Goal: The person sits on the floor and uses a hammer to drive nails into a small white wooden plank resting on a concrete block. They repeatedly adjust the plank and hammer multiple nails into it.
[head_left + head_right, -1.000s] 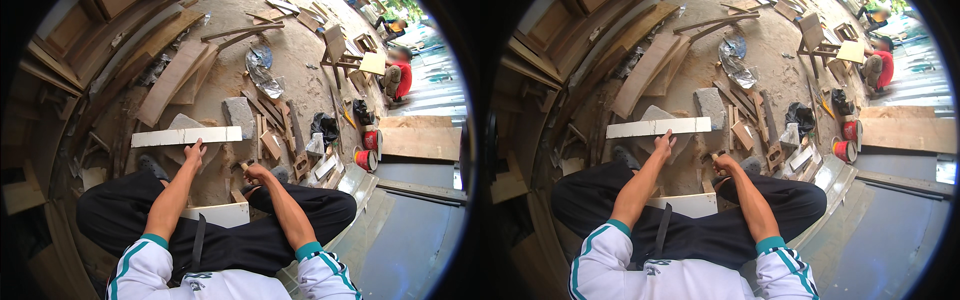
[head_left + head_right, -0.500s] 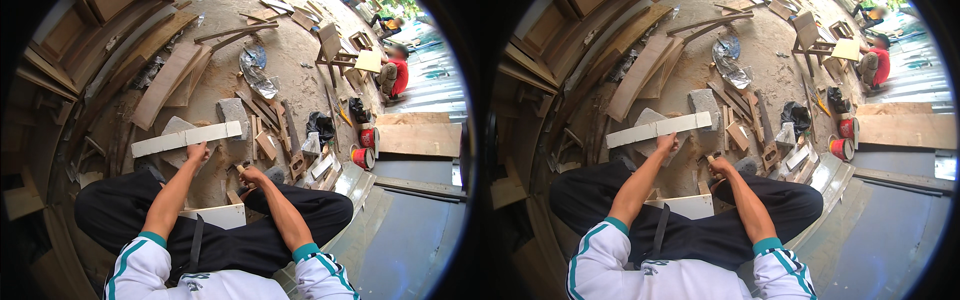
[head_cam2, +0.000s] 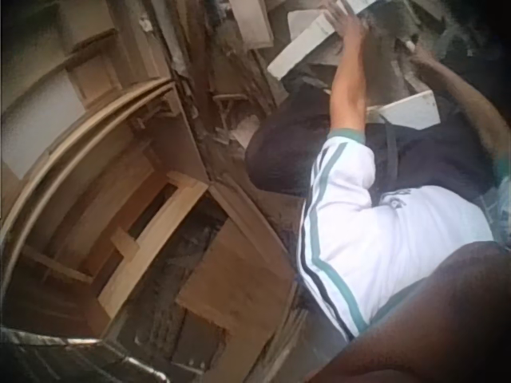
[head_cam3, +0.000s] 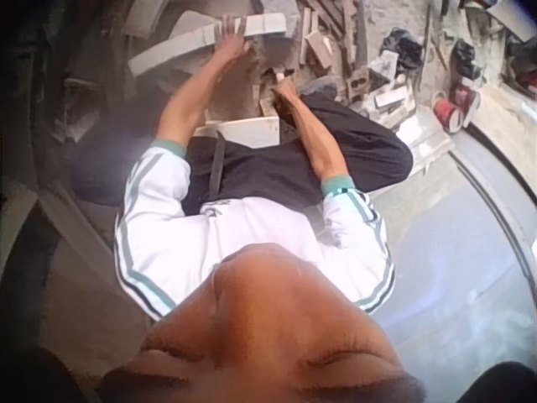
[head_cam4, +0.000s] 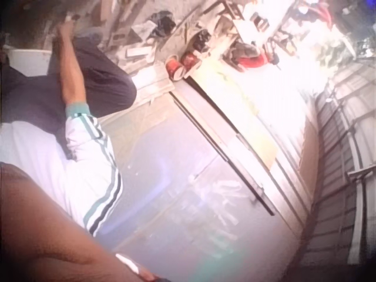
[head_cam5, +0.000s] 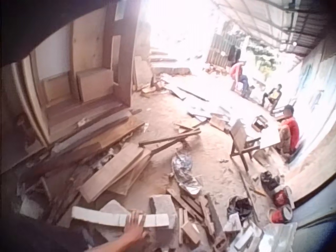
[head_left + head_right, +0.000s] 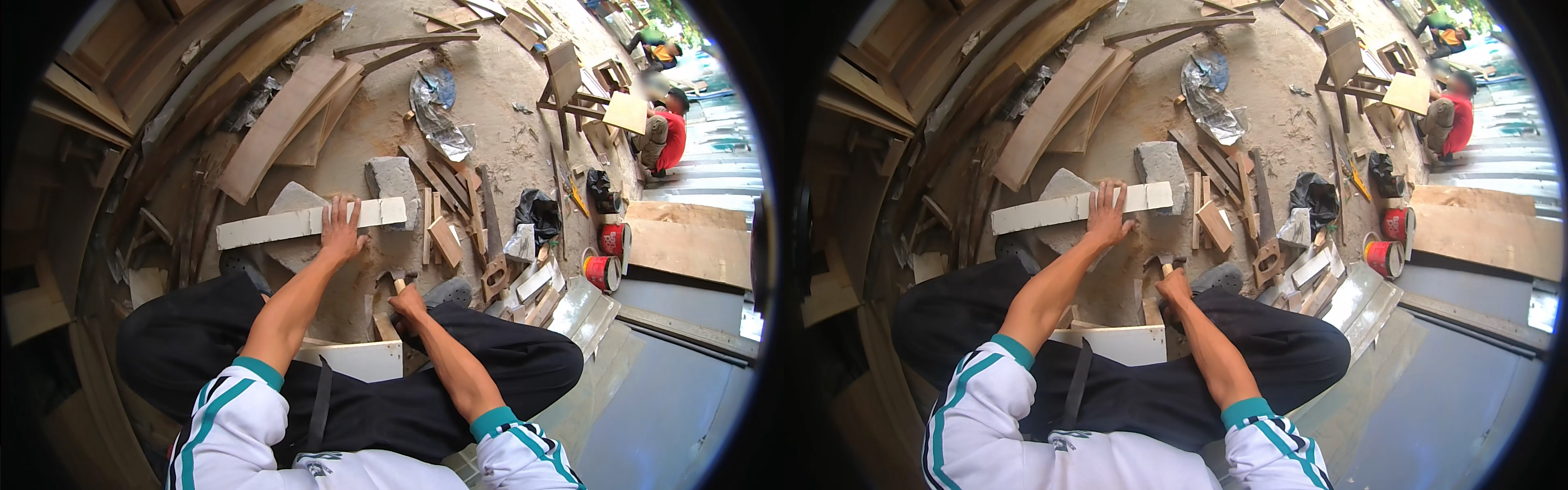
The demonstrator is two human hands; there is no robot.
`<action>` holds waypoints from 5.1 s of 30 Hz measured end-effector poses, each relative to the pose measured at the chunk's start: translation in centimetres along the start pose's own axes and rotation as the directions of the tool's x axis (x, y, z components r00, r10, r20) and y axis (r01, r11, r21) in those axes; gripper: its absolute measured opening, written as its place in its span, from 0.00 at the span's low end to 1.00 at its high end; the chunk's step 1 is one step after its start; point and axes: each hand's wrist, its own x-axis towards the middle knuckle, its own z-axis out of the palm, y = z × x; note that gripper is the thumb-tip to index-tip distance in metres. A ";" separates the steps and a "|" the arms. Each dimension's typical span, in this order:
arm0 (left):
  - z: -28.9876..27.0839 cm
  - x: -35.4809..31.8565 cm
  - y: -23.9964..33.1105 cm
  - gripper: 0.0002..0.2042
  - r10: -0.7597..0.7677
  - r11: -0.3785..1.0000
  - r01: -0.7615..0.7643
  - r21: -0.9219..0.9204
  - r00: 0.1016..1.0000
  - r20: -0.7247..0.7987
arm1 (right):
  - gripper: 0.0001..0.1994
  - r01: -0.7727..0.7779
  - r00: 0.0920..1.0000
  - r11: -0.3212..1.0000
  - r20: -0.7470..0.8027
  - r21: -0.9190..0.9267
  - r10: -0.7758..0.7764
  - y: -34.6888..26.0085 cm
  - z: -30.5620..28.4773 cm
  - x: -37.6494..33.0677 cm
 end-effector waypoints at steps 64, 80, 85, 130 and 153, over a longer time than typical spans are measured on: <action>3.1 4.4 -0.7 0.08 -0.286 0.945 0.158 -0.286 0.823 -0.490 | 0.06 0.677 0.290 0.693 -0.776 -0.248 -0.561 -7.3 -4.5 -1.2; 3.0 4.5 0.0 0.09 -0.279 0.948 0.157 -0.276 0.828 -0.486 | 0.10 0.577 0.601 0.816 -0.663 -0.026 -0.446 -7.1 -2.6 -0.2; 3.2 4.4 -0.7 0.09 -0.284 0.949 0.176 -0.260 0.834 -0.473 | 0.10 0.619 0.599 0.722 -0.781 0.309 -0.179 -8.9 -4.2 -2.9; 2.2 4.9 -0.5 0.09 -0.288 0.953 0.201 -0.226 0.833 -0.473 | 0.08 0.415 0.790 0.873 -0.577 0.255 -0.206 -11.7 -8.6 -3.7; 3.2 4.7 -0.4 0.08 -0.298 0.944 0.176 -0.278 0.814 -0.498 | 0.10 0.491 0.714 0.845 -0.653 0.211 -0.252 -12.3 -5.8 -3.0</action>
